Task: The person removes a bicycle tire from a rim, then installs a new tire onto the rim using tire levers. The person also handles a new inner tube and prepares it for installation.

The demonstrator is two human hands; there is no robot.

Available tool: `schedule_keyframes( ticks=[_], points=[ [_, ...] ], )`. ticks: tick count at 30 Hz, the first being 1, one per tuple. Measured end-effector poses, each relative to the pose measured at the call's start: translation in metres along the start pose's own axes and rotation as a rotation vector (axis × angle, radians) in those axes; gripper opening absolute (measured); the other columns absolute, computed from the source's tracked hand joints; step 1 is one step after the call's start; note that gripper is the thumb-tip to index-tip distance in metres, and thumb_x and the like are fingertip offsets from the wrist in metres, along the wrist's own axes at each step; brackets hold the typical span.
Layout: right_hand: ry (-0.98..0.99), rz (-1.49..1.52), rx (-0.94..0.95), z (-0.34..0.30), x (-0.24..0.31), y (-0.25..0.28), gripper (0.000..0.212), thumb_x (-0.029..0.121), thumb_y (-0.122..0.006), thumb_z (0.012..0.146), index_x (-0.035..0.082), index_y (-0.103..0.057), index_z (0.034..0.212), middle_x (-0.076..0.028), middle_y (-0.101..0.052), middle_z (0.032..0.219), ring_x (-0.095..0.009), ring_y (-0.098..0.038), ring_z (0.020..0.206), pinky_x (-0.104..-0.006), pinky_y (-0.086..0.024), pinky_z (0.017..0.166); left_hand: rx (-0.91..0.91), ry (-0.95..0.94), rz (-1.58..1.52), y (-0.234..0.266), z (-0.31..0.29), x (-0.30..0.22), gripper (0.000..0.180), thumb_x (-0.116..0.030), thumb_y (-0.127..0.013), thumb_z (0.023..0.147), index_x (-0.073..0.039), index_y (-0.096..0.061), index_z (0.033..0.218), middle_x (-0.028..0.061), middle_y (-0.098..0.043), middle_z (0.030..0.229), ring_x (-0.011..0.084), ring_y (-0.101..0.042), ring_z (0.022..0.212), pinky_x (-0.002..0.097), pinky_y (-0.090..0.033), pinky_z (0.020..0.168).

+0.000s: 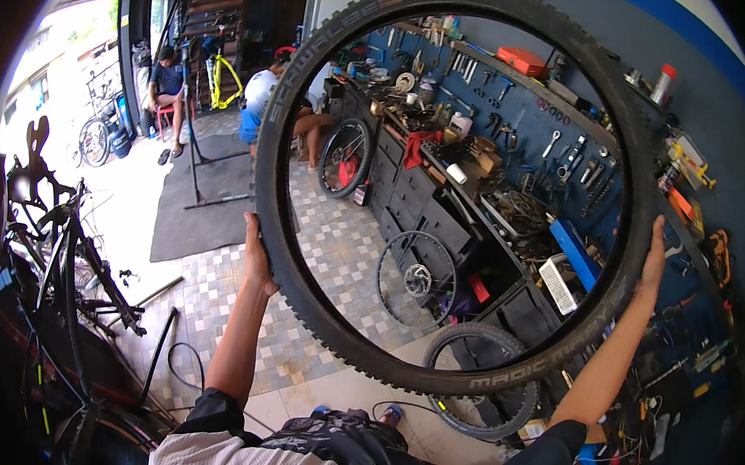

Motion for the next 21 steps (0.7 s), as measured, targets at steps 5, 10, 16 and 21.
schedule_keyframes(
  ticks=[5, 10, 16, 21],
  points=[
    [0.038, -0.055, -0.070, -0.005, -0.001, -0.003, 0.070, 0.065, -0.049, 0.105, 0.000, -0.068, 0.126, -0.012, -0.076, 0.104, -0.019, -0.075, 0.083, -0.0285, -0.061, 0.070, 0.064, -0.015, -0.083, -0.012, -0.001, -0.006, 0.080, -0.083, -0.044, 0.096, -0.010, -0.067, 0.119, 0.0044, -0.067, 0.090, 0.0169, -0.068, 0.073, 0.0332, -0.060, 0.061],
    [0.013, -0.085, -0.083, -0.008, 0.001, -0.004, 0.069, 0.062, -0.049, 0.106, -0.001, -0.067, 0.127, -0.014, -0.076, 0.104, -0.020, -0.075, 0.085, -0.0304, -0.062, 0.075, 0.034, 0.008, -0.077, -0.010, -0.002, -0.006, 0.079, -0.082, -0.046, 0.096, -0.009, -0.067, 0.119, 0.0053, -0.068, 0.091, 0.0176, -0.068, 0.074, 0.0336, -0.059, 0.062],
    [0.035, 0.142, -0.098, 0.013, 0.001, -0.008, 0.059, 0.051, -0.055, 0.108, 0.000, -0.063, 0.137, -0.014, -0.075, 0.115, -0.023, -0.075, 0.096, -0.0382, -0.063, 0.087, 0.017, 0.013, -0.033, 0.002, 0.016, -0.009, 0.076, -0.081, -0.051, 0.096, -0.011, -0.067, 0.120, 0.0058, -0.068, 0.096, 0.0197, -0.067, 0.076, 0.0361, -0.059, 0.065],
    [0.073, -0.244, -0.176, 0.037, 0.015, -0.013, 0.071, 0.059, -0.068, 0.098, 0.001, -0.067, 0.139, -0.008, -0.072, 0.128, -0.015, -0.069, 0.109, -0.0282, -0.051, 0.097, 0.103, 0.046, 0.066, 0.011, 0.048, -0.018, 0.067, -0.071, -0.052, 0.101, -0.009, -0.068, 0.119, 0.0067, -0.073, 0.093, 0.0195, -0.072, 0.071, 0.0342, -0.063, 0.061]
  ],
)
Point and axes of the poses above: each hand's wrist, its own z-axis towards the middle knuckle, its own y-axis out of the back of the hand, x = y × z, the point moved 9 cm from there along z, towards the middle knuckle
